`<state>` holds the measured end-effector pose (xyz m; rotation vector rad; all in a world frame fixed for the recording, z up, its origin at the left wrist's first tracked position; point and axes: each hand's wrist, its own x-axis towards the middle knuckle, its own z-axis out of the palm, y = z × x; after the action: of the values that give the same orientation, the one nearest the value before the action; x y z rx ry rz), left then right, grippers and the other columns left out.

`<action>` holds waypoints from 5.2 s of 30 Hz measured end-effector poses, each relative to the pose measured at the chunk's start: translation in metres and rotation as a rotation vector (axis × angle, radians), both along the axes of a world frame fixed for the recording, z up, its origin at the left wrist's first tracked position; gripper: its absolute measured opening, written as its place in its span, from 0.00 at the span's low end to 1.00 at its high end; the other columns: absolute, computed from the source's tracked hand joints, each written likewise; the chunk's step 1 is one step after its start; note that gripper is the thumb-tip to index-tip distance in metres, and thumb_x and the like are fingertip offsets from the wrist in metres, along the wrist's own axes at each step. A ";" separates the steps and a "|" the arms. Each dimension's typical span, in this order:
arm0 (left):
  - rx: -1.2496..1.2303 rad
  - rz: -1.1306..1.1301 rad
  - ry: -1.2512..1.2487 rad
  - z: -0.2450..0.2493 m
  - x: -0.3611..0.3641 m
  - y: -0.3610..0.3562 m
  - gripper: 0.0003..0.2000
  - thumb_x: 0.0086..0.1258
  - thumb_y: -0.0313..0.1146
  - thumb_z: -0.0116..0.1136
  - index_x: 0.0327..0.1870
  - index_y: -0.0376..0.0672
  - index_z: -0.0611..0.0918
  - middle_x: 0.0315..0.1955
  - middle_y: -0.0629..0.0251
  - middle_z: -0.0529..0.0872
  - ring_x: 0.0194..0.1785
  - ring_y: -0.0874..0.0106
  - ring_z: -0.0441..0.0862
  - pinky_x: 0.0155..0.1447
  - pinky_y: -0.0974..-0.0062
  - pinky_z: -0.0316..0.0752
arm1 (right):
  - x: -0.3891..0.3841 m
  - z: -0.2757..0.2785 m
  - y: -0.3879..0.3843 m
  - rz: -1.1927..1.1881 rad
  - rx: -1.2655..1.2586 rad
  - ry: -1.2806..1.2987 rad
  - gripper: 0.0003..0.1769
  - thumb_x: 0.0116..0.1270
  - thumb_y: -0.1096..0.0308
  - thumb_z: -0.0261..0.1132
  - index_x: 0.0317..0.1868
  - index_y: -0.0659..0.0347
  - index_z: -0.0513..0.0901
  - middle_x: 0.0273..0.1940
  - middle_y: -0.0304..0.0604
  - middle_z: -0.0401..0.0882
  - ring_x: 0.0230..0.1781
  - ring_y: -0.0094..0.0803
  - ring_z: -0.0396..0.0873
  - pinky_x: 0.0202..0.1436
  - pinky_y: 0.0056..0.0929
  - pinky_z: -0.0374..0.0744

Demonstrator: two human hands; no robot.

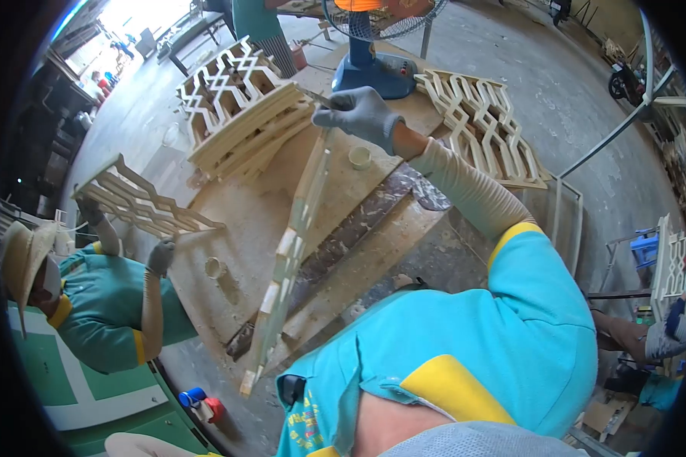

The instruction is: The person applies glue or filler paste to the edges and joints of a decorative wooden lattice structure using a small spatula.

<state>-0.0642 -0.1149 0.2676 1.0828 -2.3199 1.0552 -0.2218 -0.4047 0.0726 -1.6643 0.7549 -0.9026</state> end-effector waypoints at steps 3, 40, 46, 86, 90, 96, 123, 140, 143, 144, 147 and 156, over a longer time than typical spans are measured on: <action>-0.002 0.013 0.005 -0.002 0.003 0.001 0.34 0.71 0.57 0.45 0.55 0.26 0.75 0.54 0.43 0.78 0.56 0.53 0.77 0.64 0.57 0.69 | -0.002 0.003 0.001 -0.001 0.019 0.031 0.16 0.62 0.59 0.75 0.43 0.62 0.88 0.32 0.28 0.83 0.27 0.11 0.71 0.29 0.14 0.70; -0.021 0.053 0.030 0.000 0.009 0.016 0.39 0.71 0.61 0.41 0.58 0.24 0.74 0.56 0.41 0.77 0.59 0.52 0.76 0.67 0.55 0.66 | -0.004 0.007 0.007 0.030 0.067 -0.051 0.16 0.61 0.58 0.76 0.41 0.61 0.89 0.28 0.27 0.79 0.25 0.13 0.70 0.28 0.17 0.71; -0.027 0.080 0.027 0.003 0.007 0.020 0.39 0.71 0.62 0.40 0.58 0.24 0.73 0.57 0.41 0.77 0.59 0.51 0.76 0.68 0.55 0.65 | -0.004 0.005 0.004 0.038 0.019 -0.023 0.16 0.62 0.57 0.75 0.40 0.61 0.89 0.27 0.25 0.77 0.26 0.12 0.69 0.29 0.16 0.70; 0.676 0.810 0.550 -0.091 0.021 0.119 0.41 0.49 0.44 0.76 0.66 0.39 0.73 0.64 0.50 0.75 0.65 0.52 0.73 0.71 0.52 0.63 | -0.027 0.011 0.003 0.298 0.175 -0.153 0.30 0.73 0.48 0.61 0.63 0.64 0.77 0.32 0.35 0.81 0.15 0.11 0.64 0.15 0.13 0.60; 0.744 0.863 0.844 -0.139 0.040 0.139 0.34 0.51 0.39 0.76 0.62 0.42 0.78 0.57 0.53 0.82 0.60 0.55 0.79 0.66 0.56 0.70 | -0.024 0.007 -0.002 0.352 0.235 -0.239 0.32 0.75 0.47 0.58 0.66 0.66 0.74 0.34 0.37 0.81 0.16 0.13 0.65 0.17 0.13 0.63; 0.583 0.738 1.430 -0.155 0.035 0.133 0.24 0.65 0.42 0.68 0.56 0.35 0.81 0.41 0.59 0.87 0.46 0.70 0.85 0.55 0.66 0.77 | -0.062 -0.032 -0.033 0.151 0.197 0.001 0.25 0.76 0.54 0.58 0.63 0.65 0.76 0.33 0.38 0.82 0.19 0.18 0.70 0.20 0.17 0.68; -0.290 0.587 1.829 -0.199 0.031 0.099 0.28 0.80 0.53 0.41 0.57 0.30 0.76 0.14 0.65 0.76 0.15 0.81 0.67 0.25 0.86 0.61 | -0.029 -0.154 -0.086 0.050 -0.235 1.225 0.18 0.62 0.55 0.69 0.47 0.56 0.88 0.46 0.52 0.86 0.46 0.49 0.85 0.51 0.43 0.81; -0.380 0.557 1.970 -0.204 0.058 0.090 0.23 0.79 0.49 0.45 0.54 0.35 0.79 0.13 0.75 0.70 0.18 0.87 0.64 0.25 0.89 0.53 | -0.027 -0.096 0.027 0.164 0.009 0.204 0.19 0.64 0.78 0.64 0.54 0.50 0.87 0.30 0.34 0.81 0.25 0.23 0.76 0.29 0.24 0.75; -0.387 0.540 1.954 -0.206 0.059 0.090 0.23 0.79 0.48 0.44 0.53 0.34 0.79 0.14 0.73 0.72 0.17 0.87 0.66 0.25 0.89 0.55 | -0.012 -0.098 0.034 0.149 -0.499 0.301 0.23 0.62 0.78 0.63 0.53 0.39 0.87 0.29 0.34 0.78 0.28 0.30 0.77 0.32 0.31 0.76; -0.396 0.536 1.947 -0.206 0.059 0.090 0.23 0.79 0.48 0.44 0.53 0.34 0.79 0.14 0.73 0.73 0.17 0.87 0.67 0.25 0.90 0.55 | -0.007 -0.097 0.036 0.138 -0.618 0.353 0.25 0.62 0.78 0.62 0.52 0.35 0.87 0.30 0.34 0.77 0.29 0.33 0.77 0.34 0.33 0.77; -0.352 0.565 1.934 -0.205 0.058 0.094 0.23 0.79 0.48 0.43 0.53 0.33 0.79 0.14 0.72 0.74 0.17 0.87 0.68 0.24 0.89 0.56 | 0.003 -0.102 0.034 0.134 -0.937 0.448 0.27 0.61 0.78 0.61 0.51 0.29 0.87 0.31 0.33 0.76 0.32 0.35 0.77 0.36 0.35 0.77; -0.373 0.544 1.927 -0.208 0.061 0.092 0.21 0.80 0.45 0.43 0.53 0.33 0.79 0.14 0.72 0.75 0.18 0.86 0.70 0.26 0.89 0.60 | 0.002 -0.116 0.019 0.058 -1.053 0.549 0.28 0.62 0.78 0.59 0.50 0.26 0.86 0.32 0.32 0.76 0.33 0.33 0.76 0.37 0.33 0.76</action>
<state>-0.0034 -0.0226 0.0594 1.4542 -0.3012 0.1267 -0.2198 -0.3859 -0.0435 -2.9274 0.5921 -0.8528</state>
